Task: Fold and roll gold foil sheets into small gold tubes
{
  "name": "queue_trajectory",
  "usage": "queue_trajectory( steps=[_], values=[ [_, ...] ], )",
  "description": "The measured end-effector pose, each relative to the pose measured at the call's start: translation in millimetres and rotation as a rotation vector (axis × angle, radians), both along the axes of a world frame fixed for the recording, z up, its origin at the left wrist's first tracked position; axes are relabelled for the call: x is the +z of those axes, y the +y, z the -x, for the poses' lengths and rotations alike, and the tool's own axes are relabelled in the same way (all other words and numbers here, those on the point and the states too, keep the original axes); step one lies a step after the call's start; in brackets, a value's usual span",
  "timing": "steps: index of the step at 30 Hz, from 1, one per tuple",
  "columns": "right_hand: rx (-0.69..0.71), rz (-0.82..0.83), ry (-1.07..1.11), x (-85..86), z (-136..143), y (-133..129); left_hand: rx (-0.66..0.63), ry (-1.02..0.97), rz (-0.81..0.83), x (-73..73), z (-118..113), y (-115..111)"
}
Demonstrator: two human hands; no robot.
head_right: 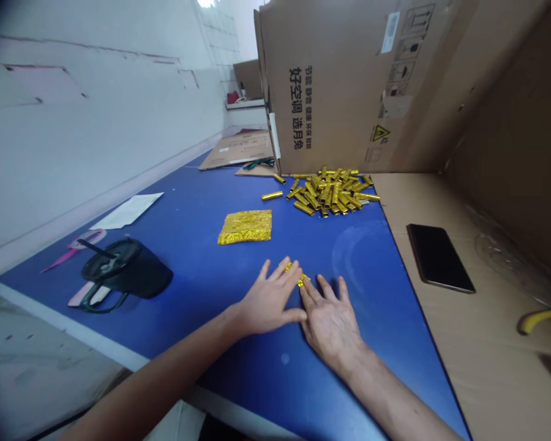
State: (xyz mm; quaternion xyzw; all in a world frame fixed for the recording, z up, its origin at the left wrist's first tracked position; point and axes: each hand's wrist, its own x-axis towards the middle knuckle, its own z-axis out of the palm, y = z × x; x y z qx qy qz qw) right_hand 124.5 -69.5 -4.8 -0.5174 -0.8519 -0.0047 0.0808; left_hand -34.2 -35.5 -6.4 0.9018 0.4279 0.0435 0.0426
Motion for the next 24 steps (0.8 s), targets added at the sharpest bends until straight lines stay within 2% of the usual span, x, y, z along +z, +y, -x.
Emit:
queue_trajectory(
  steps=[2,4,12,14,20,24],
  values=[
    [0.008,0.012,0.001,0.9,-0.5,0.1,-0.087,-0.022,0.055,-0.7,-5.4,-8.0],
    [0.005,0.011,0.004,1.0,-0.9,0.0,-0.101,-0.03,0.081,-2.1,-4.7,-9.6],
    [-0.017,-0.017,0.027,-0.9,-1.2,-0.3,0.01,0.007,0.063,-3.0,18.1,17.3],
    [-0.017,-0.033,0.045,-1.8,-2.5,1.3,0.036,0.01,0.043,-4.1,17.1,12.7],
    [0.006,-0.105,0.113,-4.1,-7.8,10.7,0.084,-0.009,-0.043,-11.4,10.7,-19.8],
    [-0.002,-0.086,0.123,-4.8,-6.7,16.0,0.089,-0.061,-0.058,-11.6,10.8,-19.7]
  ],
)
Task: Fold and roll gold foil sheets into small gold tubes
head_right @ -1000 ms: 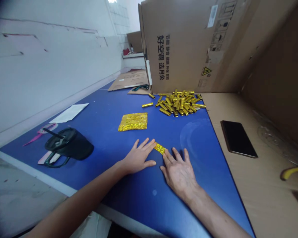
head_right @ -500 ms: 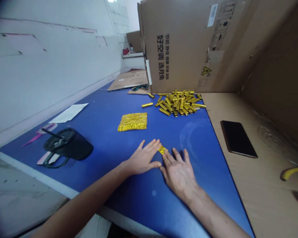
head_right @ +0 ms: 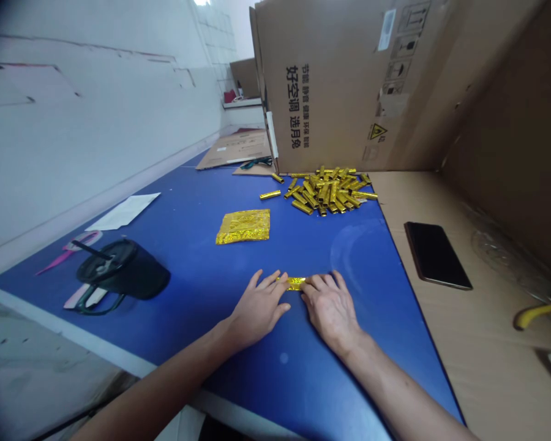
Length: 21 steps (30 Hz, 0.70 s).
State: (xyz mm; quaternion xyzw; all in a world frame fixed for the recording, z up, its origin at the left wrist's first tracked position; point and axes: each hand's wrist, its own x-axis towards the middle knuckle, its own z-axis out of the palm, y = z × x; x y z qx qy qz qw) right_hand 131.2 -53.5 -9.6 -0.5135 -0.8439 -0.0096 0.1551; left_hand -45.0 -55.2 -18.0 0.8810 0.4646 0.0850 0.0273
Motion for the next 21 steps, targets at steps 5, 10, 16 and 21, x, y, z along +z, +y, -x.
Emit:
queue_trajectory(
  steps=[5,10,16,21],
  values=[
    [-0.033,0.0,0.017,-2.0,2.3,5.7,-0.036,-0.022,-0.027,12.0,-2.7,19.3],
    [-0.042,0.024,0.002,1.0,3.2,9.8,-0.034,0.024,-0.005,22.8,-10.0,31.2],
    [-0.039,0.182,0.038,11.5,1.8,23.5,0.037,-0.125,0.193,19.3,-7.4,44.7],
    [-0.076,0.268,0.035,13.0,0.3,38.1,0.074,-0.162,0.216,15.1,-3.6,51.8]
  ],
)
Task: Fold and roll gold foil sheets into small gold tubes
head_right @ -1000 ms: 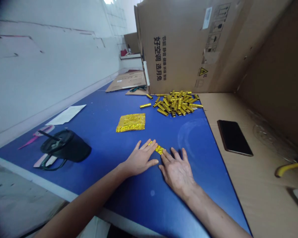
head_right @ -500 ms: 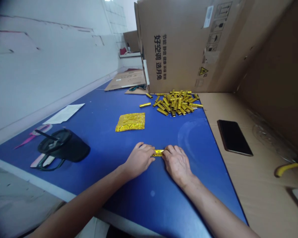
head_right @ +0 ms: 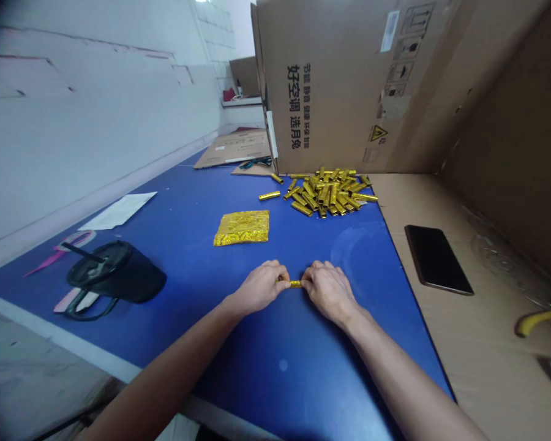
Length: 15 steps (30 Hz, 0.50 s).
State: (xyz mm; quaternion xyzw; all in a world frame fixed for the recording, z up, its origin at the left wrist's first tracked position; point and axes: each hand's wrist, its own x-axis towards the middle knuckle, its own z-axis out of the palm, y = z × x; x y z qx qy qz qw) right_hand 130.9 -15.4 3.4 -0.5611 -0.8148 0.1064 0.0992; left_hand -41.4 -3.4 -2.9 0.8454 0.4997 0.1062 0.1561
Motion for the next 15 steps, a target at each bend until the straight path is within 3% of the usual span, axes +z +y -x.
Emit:
queue_trajectory(
  steps=[8,15],
  values=[
    [-0.01,-0.008,0.029,-4.4,-1.2,0.4,0.024,-0.035,0.044,0.2,1.7,0.3],
    [0.044,0.043,0.07,1.8,-5.4,3.2,-0.003,-0.138,0.076,0.2,8.6,2.9]
  ],
)
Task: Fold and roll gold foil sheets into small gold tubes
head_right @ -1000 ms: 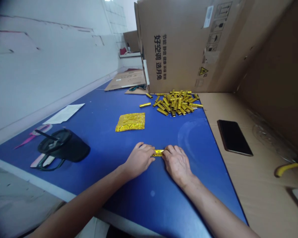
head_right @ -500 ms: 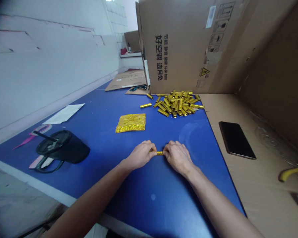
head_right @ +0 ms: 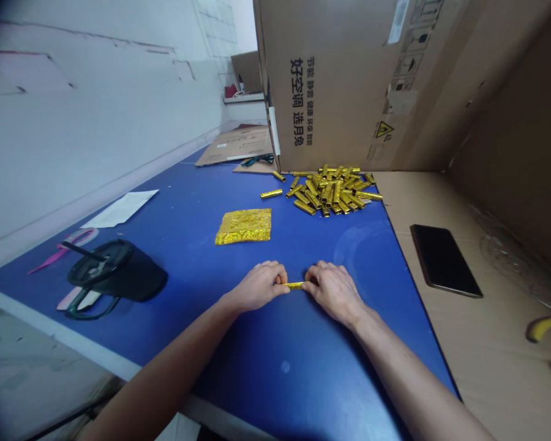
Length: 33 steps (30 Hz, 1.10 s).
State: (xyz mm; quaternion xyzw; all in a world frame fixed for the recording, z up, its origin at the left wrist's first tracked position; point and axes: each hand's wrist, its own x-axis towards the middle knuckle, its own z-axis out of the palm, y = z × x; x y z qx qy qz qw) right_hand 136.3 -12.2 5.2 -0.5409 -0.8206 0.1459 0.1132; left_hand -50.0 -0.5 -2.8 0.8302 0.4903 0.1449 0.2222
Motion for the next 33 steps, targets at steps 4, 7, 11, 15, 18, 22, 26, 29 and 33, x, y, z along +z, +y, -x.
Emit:
queue_trajectory(
  steps=[4,7,11,15,18,22,26,29,33],
  values=[
    [0.04,0.167,0.118,4.1,6.8,-7.4,0.067,-0.338,0.152,2.6,3.8,1.8],
    [0.068,0.277,0.197,2.8,18.4,-16.7,0.123,-0.778,0.353,5.0,1.9,1.1],
    [0.054,0.423,0.368,-2.6,29.4,-23.7,0.18,-1.044,0.452,4.5,-2.5,-1.2],
    [0.02,0.436,0.44,-7.3,31.8,-24.8,0.199,-1.168,0.479,0.0,-5.8,-3.7],
    [0.002,0.359,0.498,-11.1,32.9,-27.2,0.136,-1.172,0.607,-3.1,-9.7,-7.3],
    [-0.011,0.255,0.566,-15.5,35.0,-31.5,0.042,-1.141,0.799,-2.3,-14.8,-12.7],
    [0.014,0.216,0.555,-15.5,36.3,-32.3,0.066,-1.158,0.802,1.9,-15.4,-15.0],
    [0.033,0.203,0.538,-14.1,36.3,-31.5,0.103,-1.183,0.78,3.5,-13.2,-14.4],
    [0.054,0.186,0.497,-13.6,36.2,-31.4,0.192,-1.25,0.707,4.5,-7.7,-11.2]
  ],
)
